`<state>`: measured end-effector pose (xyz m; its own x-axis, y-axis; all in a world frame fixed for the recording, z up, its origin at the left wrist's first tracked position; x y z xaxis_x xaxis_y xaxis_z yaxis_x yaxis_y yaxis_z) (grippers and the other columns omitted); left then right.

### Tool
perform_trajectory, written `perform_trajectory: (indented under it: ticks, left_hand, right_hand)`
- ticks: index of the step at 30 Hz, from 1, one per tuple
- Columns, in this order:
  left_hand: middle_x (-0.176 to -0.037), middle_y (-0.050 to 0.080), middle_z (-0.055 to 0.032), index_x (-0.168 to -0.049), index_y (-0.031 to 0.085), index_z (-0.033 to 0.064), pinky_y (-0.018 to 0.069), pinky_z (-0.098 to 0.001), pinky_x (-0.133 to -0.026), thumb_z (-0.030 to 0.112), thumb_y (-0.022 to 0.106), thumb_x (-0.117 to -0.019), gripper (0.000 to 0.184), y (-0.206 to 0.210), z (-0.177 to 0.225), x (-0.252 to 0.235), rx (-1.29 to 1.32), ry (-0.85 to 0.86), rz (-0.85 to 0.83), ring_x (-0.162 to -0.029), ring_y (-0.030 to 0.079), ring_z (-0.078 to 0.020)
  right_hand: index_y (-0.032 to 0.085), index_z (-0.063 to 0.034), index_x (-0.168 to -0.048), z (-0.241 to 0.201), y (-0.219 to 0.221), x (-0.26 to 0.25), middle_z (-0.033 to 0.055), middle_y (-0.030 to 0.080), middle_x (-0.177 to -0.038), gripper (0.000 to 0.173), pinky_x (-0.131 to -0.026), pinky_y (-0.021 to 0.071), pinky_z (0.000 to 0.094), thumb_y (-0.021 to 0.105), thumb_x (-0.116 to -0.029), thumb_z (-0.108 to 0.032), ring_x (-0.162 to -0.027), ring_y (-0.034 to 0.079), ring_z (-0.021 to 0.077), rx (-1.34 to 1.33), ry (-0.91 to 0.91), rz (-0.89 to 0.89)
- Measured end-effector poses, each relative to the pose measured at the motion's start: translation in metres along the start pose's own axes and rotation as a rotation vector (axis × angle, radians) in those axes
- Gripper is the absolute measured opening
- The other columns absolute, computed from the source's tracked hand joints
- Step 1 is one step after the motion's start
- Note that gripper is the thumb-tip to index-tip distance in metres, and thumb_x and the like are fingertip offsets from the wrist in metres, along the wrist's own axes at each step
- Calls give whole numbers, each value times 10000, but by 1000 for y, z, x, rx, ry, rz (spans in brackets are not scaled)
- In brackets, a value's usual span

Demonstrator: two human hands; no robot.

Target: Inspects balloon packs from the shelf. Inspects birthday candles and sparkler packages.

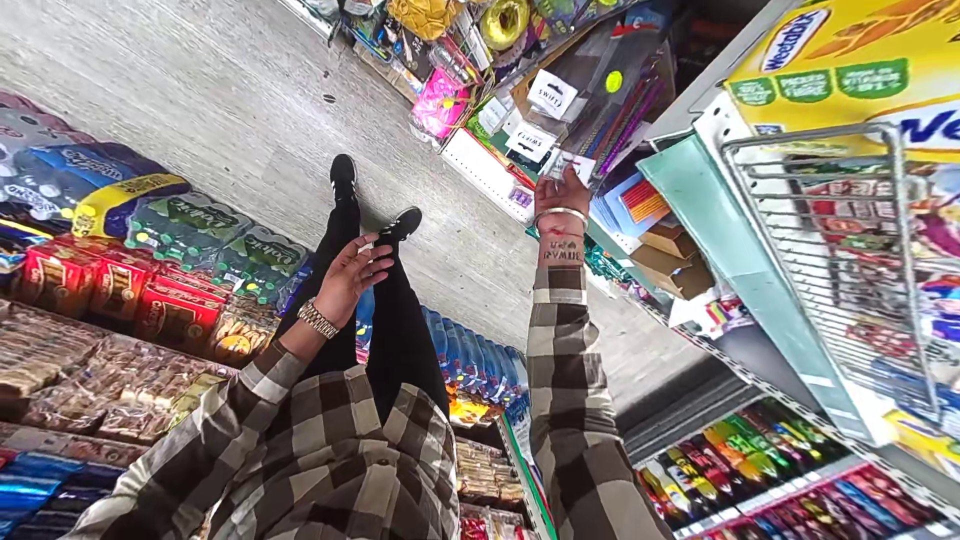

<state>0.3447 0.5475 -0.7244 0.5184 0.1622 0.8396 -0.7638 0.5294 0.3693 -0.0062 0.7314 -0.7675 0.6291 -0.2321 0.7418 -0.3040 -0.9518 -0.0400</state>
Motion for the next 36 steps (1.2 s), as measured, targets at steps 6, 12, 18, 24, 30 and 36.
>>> perform_trajectory:
  ticks: [6, 12, 18, 24, 30, 36]
  left_hand:
    - [-1369, 625, -144, -1488, 419, 68, 571, -443, -968, 198, 354, -1092, 422, -2, 3, -2, -39, 1, -39, -1188, 659, -294]
    - [-1362, 629, -148, -1449, 455, 51, 564, -447, -978, 196, 349, -1094, 398, 5, 10, -11, -93, 20, -44, -1191, 654, -292]
    - [-1276, 670, -155, -1368, 533, 38, 575, -438, -954, 171, 400, -1085, 340, 28, 14, -28, -170, 75, -97, -1135, 678, -283]
    - [-1116, 698, -94, -1304, 577, 41, 594, -405, -894, 118, 496, -1052, 276, 80, 28, -60, -438, 226, -254, -1012, 696, -201]
    - [-1175, 680, -150, -1326, 556, -8, 602, -400, -870, 103, 533, -1046, 302, 186, 53, -132, -421, 163, -296, -1023, 701, -233]
    - [-1322, 576, -190, -1453, 469, 84, 604, -373, -817, 242, 580, -1048, 449, 269, 60, -175, -222, -44, -85, -1030, 675, -271]
  right_hand:
    - [391, -62, -1463, 0, 20, 8, 190, 616, -1233, 651, -723, 622, 373, 748, -938, -204, -934, 706, 268, 172, -80, 138]
    - [559, -87, -1230, 7, -2, 31, 87, 707, -934, 444, -535, 568, 336, 659, -992, -449, -685, 690, 200, 331, -163, 127]
    - [603, -88, -1062, 25, -27, 59, 57, 682, -836, 197, -498, 533, 278, 599, -1049, -285, -626, 648, 155, 259, -262, -54]
    - [610, -139, -1011, 55, -52, 99, 11, 678, -870, 105, -501, 522, 215, 588, -1055, -232, -627, 628, 97, 230, -292, -211]
    - [608, -60, -1025, 74, -76, 125, 79, 673, -839, 91, -518, 540, 255, 602, -1034, -151, -604, 627, 140, 180, -268, -239]
    - [596, -29, -1008, 81, -105, 148, 93, 688, -830, 63, -529, 554, 264, 578, -1026, -87, -614, 648, 152, 171, -263, -242]
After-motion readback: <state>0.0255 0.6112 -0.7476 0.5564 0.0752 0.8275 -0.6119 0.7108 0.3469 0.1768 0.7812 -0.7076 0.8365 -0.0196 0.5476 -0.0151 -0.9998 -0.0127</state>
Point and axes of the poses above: each hand's wrist, its own x-axis away from the middle knuckle, its own y-axis out of the palm, z = x × y, the point moved 1 cm from there along -x, towards the middle knuckle
